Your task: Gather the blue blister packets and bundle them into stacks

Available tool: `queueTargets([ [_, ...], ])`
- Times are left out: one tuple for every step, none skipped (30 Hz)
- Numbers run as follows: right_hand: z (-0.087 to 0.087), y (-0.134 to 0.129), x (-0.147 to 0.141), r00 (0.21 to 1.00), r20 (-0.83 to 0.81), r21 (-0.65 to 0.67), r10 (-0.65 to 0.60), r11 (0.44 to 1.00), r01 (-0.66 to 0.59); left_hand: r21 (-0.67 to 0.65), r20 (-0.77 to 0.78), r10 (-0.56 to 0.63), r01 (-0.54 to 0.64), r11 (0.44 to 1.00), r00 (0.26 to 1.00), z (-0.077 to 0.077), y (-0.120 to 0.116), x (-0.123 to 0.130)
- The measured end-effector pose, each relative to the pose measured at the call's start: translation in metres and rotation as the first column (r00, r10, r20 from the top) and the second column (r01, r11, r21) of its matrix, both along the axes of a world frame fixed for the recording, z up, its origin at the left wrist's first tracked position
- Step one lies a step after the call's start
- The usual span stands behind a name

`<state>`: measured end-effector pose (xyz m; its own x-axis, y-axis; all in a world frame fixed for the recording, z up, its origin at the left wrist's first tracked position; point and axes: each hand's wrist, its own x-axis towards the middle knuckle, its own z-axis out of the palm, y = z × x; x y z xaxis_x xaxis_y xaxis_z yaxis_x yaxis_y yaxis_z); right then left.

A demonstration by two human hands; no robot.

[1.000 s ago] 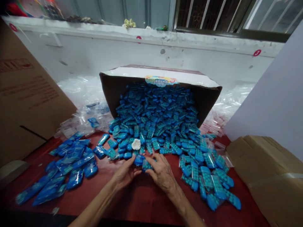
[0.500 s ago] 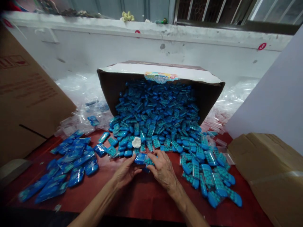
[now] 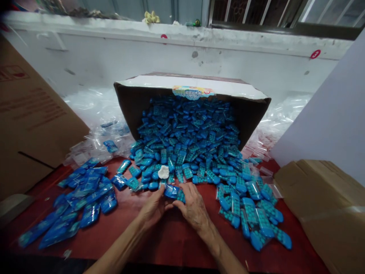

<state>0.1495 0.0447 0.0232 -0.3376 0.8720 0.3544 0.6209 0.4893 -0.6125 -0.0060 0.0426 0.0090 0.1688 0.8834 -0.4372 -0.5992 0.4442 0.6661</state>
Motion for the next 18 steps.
queueTargets([
  [-0.002, 0.0, -0.002, 1.0, 0.0, 0.014, -0.019, 1.0, 0.019, -0.006, 0.046, 0.004, -0.004, 1.0, 0.999, 0.001, -0.001, 0.002],
  [-0.005, 0.0, -0.005, 0.999, 0.007, 0.034, -0.035, 0.999, 0.035, -0.009, 0.083, 0.008, -0.008, 1.0, 0.996, 0.003, -0.002, 0.004],
  [-0.007, -0.001, -0.008, 0.999, 0.017, 0.056, -0.044, 0.998, 0.043, -0.011, 0.109, 0.011, -0.01, 1.0, 0.994, 0.004, -0.003, 0.007],
  [-0.008, -0.001, -0.012, 0.999, 0.028, 0.071, -0.045, 0.997, 0.043, -0.019, 0.122, 0.017, -0.015, 1.0, 0.992, 0.005, -0.003, 0.009],
  [-0.009, -0.002, -0.015, 0.999, 0.03, 0.078, -0.04, 0.996, 0.038, -0.036, 0.13, 0.031, -0.027, 0.999, 0.991, 0.005, -0.004, 0.01],
  [-0.008, -0.003, -0.017, 0.999, 0.016, 0.069, -0.028, 0.997, 0.027, -0.062, 0.138, 0.053, -0.044, 0.997, 0.989, 0.005, -0.004, 0.011],
  [-0.007, -0.004, -0.019, 1.0, -0.022, 0.042, -0.008, 0.999, 0.009, -0.089, 0.15, 0.069, -0.056, 0.994, 0.986, 0.005, -0.003, 0.012],
  [-0.005, -0.005, -0.02, 0.996, -0.088, -0.004, 0.016, 1.0, -0.017, -0.113, 0.16, 0.079, -0.061, 0.992, 0.984, 0.005, -0.003, 0.011],
  [-0.002, -0.006, -0.02, 0.983, -0.177, -0.072, 0.047, 0.996, -0.06, -0.128, 0.162, 0.084, -0.064, 0.99, 0.983, 0.005, -0.002, 0.009],
  [0.001, -0.006, -0.018, 0.956, -0.283, -0.152, 0.08, 0.98, -0.127, -0.133, 0.155, 0.085, -0.064, 0.989, 0.984, 0.006, -0.002, 0.007],
  [0.003, -0.005, -0.016, 0.913, -0.393, -0.23, 0.106, 0.95, -0.209, -0.131, 0.143, 0.078, -0.059, 0.99, 0.987, 0.006, -0.001, 0.005],
  [0.005, -0.005, -0.013, 0.862, -0.494, -0.296, 0.115, 0.91, -0.291, -0.125, 0.131, 0.068, -0.052, 0.991, 0.989, 0.006, 0.0, 0.002],
  [0.006, -0.004, -0.01, 0.809, -0.578, -0.346, 0.105, 0.867, -0.36, -0.119, 0.123, 0.057, -0.043, 0.992, 0.991, 0.006, 0.0, 0.0],
  [0.006, -0.003, -0.008, 0.759, -0.646, -0.381, 0.081, 0.827, -0.413, -0.113, 0.122, 0.042, -0.028, 0.993, 0.992, 0.006, 0.0, -0.002],
  [0.005, -0.002, -0.006, 0.708, -0.704, -0.403, 0.043, 0.798, -0.449, -0.108, 0.128, 0.018, -0.004, 0.994, 0.992, 0.006, 0.0, -0.003],
  [0.003, 0.0, -0.004, 0.657, -0.754, -0.416, -0.003, 0.776, -0.474, -0.1, 0.14, -0.014, 0.029, 0.995, 0.99, 0.006, -0.001, -0.004],
  [0.001, 0.001, -0.003, 0.604, -0.796, -0.424, -0.047, 0.755, -0.5, -0.088, 0.152, -0.051, 0.065, 0.994, 0.987, 0.005, -0.002, -0.004],
  [-0.002, 0.003, -0.002, 0.555, -0.828, -0.427, -0.08, 0.732, -0.531, -0.071, 0.164, -0.091, 0.104, 0.992, 0.982, 0.005, -0.002, -0.005],
])
